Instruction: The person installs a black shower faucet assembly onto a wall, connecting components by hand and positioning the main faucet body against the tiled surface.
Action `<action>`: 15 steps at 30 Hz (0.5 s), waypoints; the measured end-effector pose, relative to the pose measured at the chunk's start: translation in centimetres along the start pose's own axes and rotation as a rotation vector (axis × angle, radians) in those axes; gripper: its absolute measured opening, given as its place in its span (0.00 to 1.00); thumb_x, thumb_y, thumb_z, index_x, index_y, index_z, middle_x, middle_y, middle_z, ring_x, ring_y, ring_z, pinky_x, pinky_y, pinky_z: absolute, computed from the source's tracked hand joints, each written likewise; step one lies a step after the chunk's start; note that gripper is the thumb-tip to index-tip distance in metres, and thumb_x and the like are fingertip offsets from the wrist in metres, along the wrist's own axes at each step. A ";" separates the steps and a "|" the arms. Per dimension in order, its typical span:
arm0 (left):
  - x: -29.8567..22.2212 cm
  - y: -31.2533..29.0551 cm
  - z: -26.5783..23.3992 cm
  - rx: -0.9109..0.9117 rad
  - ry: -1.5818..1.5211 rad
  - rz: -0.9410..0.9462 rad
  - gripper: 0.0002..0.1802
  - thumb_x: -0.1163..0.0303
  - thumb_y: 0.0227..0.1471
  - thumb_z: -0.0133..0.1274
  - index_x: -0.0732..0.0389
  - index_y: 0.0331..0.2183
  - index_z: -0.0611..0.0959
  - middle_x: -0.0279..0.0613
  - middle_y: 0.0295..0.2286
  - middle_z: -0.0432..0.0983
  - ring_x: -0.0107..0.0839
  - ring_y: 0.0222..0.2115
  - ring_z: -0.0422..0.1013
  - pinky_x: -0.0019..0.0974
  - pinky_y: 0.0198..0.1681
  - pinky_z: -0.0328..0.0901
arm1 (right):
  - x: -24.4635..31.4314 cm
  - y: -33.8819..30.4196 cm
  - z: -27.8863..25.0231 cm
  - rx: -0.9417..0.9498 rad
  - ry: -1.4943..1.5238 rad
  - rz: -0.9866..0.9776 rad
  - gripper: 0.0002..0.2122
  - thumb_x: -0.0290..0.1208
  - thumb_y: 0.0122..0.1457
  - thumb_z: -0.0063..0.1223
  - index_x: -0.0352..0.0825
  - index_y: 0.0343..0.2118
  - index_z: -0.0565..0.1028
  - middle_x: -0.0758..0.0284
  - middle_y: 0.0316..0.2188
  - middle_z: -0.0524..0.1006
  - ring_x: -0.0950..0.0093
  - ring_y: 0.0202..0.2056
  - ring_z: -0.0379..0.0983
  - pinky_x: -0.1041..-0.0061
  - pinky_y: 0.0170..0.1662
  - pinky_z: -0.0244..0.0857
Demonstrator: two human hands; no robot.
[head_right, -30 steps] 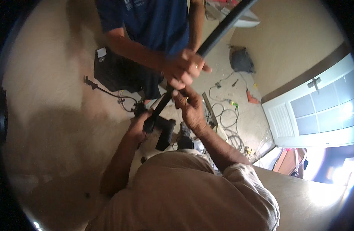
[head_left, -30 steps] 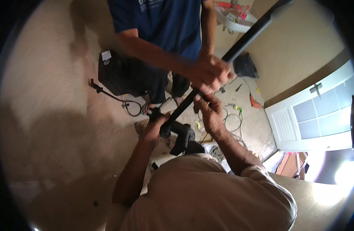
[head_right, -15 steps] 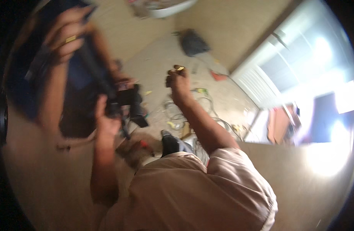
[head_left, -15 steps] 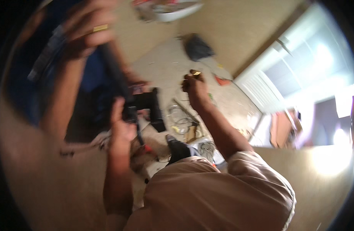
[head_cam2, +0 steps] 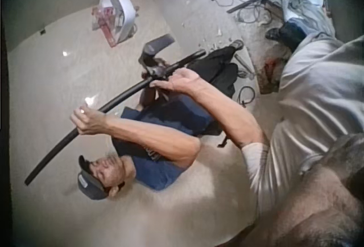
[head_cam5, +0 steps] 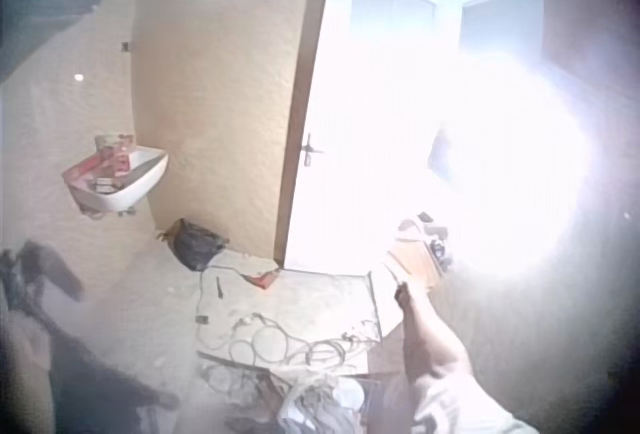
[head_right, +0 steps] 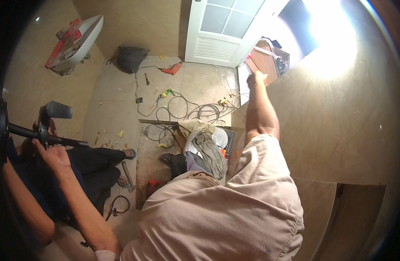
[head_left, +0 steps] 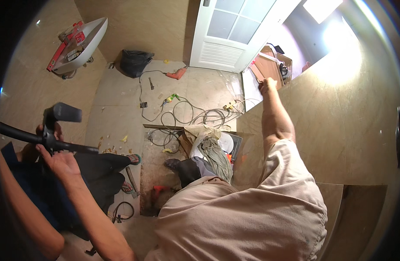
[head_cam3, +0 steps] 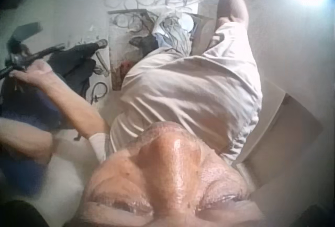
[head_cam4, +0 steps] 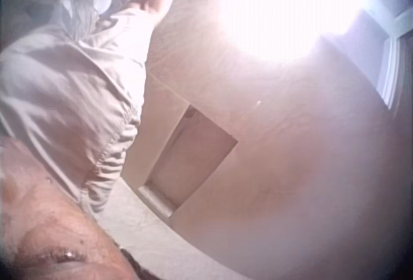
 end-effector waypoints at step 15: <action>2.2 -8.9 -2.4 0.146 0.568 0.236 0.22 0.71 0.62 0.54 0.66 0.56 0.76 0.47 0.59 0.68 0.37 0.60 0.64 0.40 0.64 0.57 | 8.2 5.6 -2.1 -0.077 0.270 0.049 0.10 0.20 0.62 0.37 0.37 0.23 0.62 0.69 0.12 0.60 0.76 0.09 0.51 0.75 0.12 0.49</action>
Point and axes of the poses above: each hand's wrist, its own y-axis towards the middle knuckle, its own z-axis out of the palm, x = y × z, the point moved 9 cm from there along y, towards the middle knuckle
